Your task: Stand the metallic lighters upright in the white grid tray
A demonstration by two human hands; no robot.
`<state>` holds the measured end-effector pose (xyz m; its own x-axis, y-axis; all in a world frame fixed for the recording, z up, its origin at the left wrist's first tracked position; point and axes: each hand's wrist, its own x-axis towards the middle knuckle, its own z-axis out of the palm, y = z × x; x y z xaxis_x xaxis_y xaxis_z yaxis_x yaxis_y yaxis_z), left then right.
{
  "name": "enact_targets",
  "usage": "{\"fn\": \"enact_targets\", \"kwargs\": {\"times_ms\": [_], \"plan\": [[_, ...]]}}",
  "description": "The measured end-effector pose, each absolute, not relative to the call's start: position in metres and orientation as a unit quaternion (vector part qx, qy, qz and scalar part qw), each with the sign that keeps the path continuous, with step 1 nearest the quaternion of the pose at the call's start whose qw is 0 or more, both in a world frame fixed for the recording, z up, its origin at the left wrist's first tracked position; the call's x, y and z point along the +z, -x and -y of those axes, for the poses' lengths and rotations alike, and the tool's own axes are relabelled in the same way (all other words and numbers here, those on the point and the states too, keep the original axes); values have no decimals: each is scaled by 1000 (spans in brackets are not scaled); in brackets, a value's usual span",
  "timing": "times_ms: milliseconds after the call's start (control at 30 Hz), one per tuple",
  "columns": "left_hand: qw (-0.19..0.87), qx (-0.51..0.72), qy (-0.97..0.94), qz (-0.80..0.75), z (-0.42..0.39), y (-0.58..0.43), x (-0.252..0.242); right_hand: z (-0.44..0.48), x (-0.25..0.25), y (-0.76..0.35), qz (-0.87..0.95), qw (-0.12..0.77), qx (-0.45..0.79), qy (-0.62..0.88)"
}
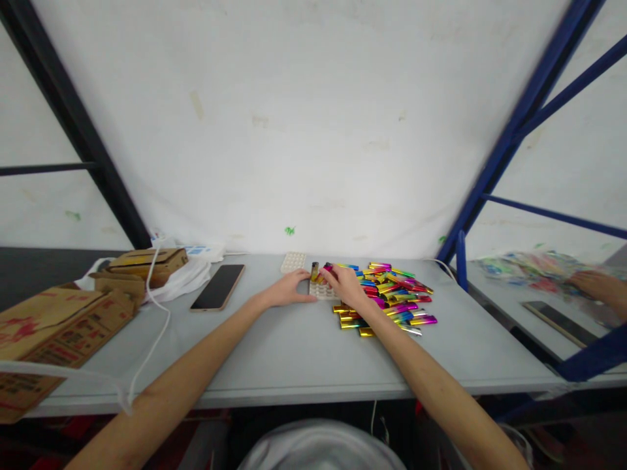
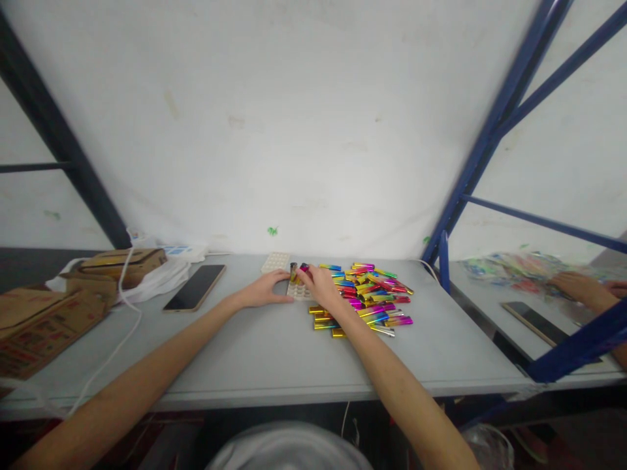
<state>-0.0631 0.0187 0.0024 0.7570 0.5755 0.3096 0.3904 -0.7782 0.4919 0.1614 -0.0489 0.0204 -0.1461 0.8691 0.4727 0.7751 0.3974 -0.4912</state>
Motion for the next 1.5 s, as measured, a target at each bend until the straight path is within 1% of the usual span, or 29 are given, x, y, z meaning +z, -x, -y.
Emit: {"fn": "enact_targets", "kwargs": {"times_ms": [100, 233, 400, 467, 600, 733, 833, 1067, 1400, 1500], "plan": [[204, 230, -917, -253, -19, 64, 2, 45, 15, -160, 787, 305, 60, 533], [206, 229, -918, -251, -19, 64, 2, 43, 14, -155, 820, 241, 18, 518], [204, 233, -917, -253, -20, 64, 0, 45, 23, -144, 807, 144, -68, 569], [203, 236, -916, -251, -21, 64, -1, 46, 25, -139, 798, 121, -105, 581], [203, 235, -917, -252, -21, 64, -1, 46, 27, -139, 794, 132, -109, 583], [201, 227, -916, -264, -20, 64, 0, 41, 33, -167, 791, 184, -65, 580], [196, 224, -916, -269, -20, 64, 0, 33, 34, -203, 752, 209, -51, 623], [193, 205, -915, -288, -19, 64, 1, 18, 18, -253, 750, 155, -6, 643], [190, 213, -916, -281, -19, 65, 3, 11, 18, -253, 758, 153, 5, 633], [191, 209, -916, -284, -19, 65, 2, 14, 18, -250, 756, 180, -9, 629]]}}
